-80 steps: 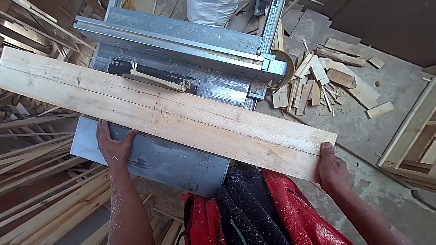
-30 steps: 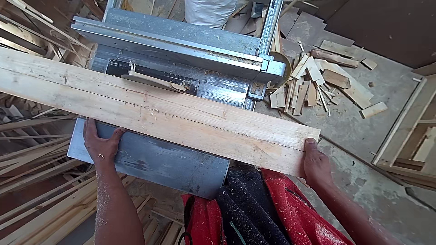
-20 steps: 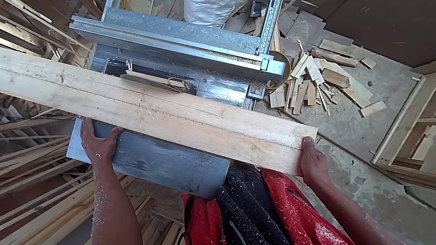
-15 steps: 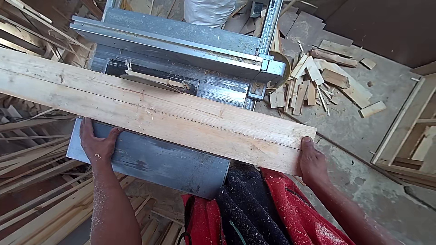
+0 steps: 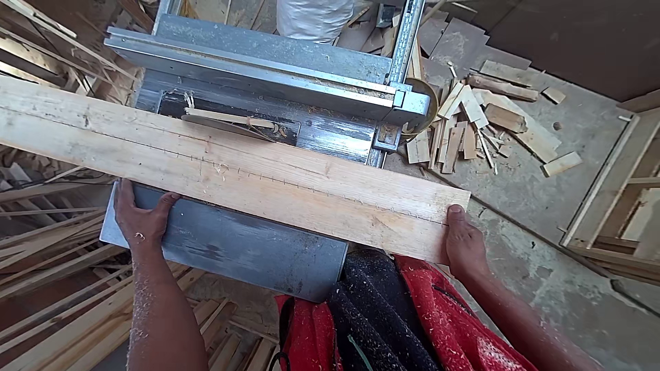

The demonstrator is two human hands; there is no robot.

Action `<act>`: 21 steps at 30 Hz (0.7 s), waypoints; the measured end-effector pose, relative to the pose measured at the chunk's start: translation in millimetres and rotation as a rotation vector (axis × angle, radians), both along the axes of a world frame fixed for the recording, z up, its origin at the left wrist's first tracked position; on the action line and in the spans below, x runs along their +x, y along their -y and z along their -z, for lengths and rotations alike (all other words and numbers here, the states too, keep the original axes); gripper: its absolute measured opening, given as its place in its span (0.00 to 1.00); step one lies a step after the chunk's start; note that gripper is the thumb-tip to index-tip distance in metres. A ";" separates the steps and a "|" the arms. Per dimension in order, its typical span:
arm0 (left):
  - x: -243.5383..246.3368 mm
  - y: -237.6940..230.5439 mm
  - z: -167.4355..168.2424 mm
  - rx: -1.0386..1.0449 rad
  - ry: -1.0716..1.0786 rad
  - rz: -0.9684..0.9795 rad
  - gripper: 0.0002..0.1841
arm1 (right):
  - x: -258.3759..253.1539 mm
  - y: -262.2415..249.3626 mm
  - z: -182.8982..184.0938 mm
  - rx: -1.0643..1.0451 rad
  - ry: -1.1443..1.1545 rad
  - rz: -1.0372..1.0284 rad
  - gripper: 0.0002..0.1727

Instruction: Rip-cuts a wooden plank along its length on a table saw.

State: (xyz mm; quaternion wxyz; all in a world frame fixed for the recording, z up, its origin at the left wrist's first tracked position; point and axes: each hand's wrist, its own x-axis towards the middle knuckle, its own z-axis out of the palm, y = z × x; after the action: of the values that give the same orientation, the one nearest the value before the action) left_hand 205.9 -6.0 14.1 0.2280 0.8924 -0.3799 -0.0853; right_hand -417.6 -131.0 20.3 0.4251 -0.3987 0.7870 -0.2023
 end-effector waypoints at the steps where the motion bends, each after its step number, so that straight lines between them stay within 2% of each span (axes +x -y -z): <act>1: 0.8 0.2 -0.4 -0.001 0.004 0.003 0.59 | 0.4 -0.6 -0.3 0.008 0.002 -0.007 0.44; 15: 14.9 1.0 -0.4 -0.010 0.014 0.002 0.56 | 12.1 1.9 4.8 -0.015 0.035 -0.007 0.42; 21: -29.5 -7.0 4.3 -0.013 0.048 -0.066 0.59 | 7.3 2.6 2.2 0.004 0.035 -0.017 0.44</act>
State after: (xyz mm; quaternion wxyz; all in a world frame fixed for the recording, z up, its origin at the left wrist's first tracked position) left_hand 176.4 1.0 9.8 0.2272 0.9047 -0.3562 -0.0539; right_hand -410.3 -133.6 18.1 0.4413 -0.4008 0.7766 -0.2039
